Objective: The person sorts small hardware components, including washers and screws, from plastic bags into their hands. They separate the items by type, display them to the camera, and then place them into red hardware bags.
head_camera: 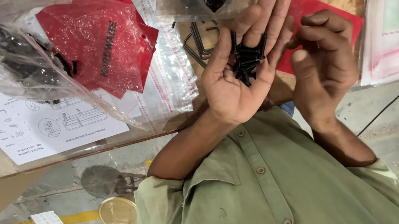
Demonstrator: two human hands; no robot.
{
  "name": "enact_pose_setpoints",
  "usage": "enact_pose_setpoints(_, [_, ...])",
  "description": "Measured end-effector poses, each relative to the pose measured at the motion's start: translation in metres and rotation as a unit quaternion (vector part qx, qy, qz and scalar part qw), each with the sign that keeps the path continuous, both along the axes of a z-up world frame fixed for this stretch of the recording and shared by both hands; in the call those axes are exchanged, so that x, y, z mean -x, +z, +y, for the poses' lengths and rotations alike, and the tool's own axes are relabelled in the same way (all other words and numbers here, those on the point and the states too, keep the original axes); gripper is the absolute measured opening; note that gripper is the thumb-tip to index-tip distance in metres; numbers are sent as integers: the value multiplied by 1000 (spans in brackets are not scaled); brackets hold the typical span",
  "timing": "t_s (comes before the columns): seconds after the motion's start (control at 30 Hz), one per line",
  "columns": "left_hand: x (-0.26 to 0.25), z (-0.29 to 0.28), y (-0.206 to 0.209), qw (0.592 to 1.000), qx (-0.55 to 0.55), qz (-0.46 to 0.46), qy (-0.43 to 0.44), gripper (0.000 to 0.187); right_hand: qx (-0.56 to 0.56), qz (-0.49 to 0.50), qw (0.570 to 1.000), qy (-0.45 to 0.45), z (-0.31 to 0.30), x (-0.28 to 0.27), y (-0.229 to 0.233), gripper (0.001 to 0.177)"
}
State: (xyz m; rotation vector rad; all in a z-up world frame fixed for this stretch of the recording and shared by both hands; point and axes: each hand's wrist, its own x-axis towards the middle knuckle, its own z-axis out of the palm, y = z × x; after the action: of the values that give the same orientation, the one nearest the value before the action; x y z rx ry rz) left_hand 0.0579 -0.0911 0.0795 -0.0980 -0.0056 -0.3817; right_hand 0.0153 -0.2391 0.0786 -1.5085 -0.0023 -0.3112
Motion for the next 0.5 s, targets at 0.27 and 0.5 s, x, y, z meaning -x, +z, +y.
enact_pose_setpoints(0.27, [0,7,6,995,-85,-44,1,50,343,-44,934,90,6,-29,47,44])
enact_pose_setpoints(0.5, [-4,11,18,996,-75,-21,-33,58,343,-32,936,76,-9,-17,32,40])
